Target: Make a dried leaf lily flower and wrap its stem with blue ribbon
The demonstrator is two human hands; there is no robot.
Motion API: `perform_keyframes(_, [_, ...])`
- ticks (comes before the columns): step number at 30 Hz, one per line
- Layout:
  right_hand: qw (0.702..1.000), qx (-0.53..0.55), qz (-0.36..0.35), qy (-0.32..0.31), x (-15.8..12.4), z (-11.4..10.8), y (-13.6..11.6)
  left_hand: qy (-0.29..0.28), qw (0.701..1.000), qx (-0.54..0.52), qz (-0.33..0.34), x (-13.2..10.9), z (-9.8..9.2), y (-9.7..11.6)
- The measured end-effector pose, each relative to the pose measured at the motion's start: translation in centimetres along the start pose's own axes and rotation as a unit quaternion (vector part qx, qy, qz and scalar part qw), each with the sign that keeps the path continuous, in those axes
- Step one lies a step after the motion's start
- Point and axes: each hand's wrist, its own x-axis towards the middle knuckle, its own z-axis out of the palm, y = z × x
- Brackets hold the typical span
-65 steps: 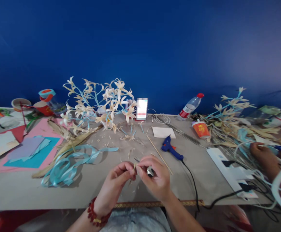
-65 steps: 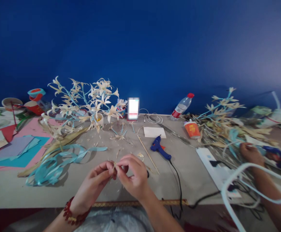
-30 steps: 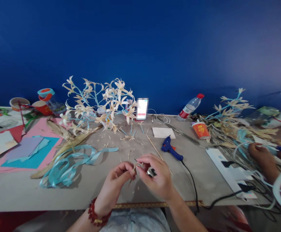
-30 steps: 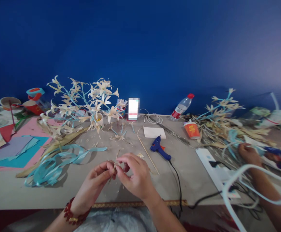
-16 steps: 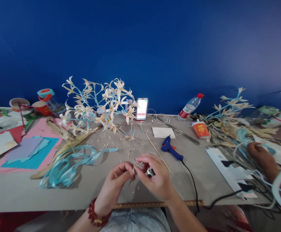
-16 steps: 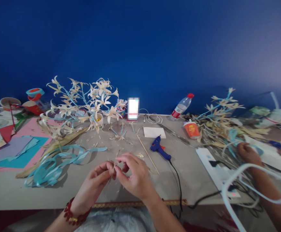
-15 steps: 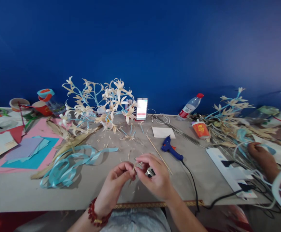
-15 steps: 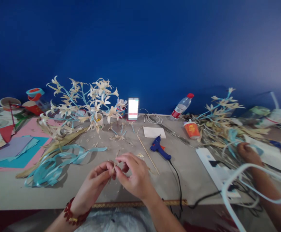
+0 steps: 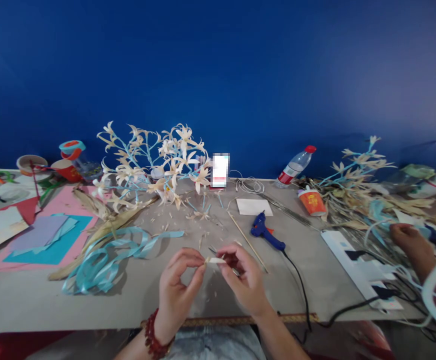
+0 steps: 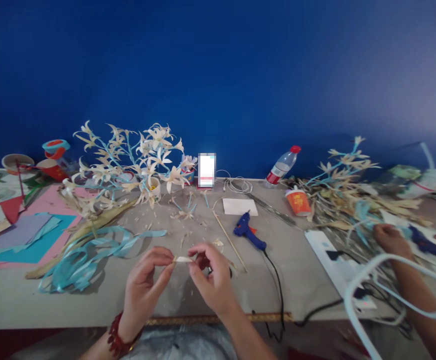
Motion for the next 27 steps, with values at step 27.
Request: perform_keyframes(27, [0.999,-0.036,0.017,-0.037,-0.5,0.4,0.1,0.039,0.999,-0.007,-0.038,-0.5,0.5,-1.7])
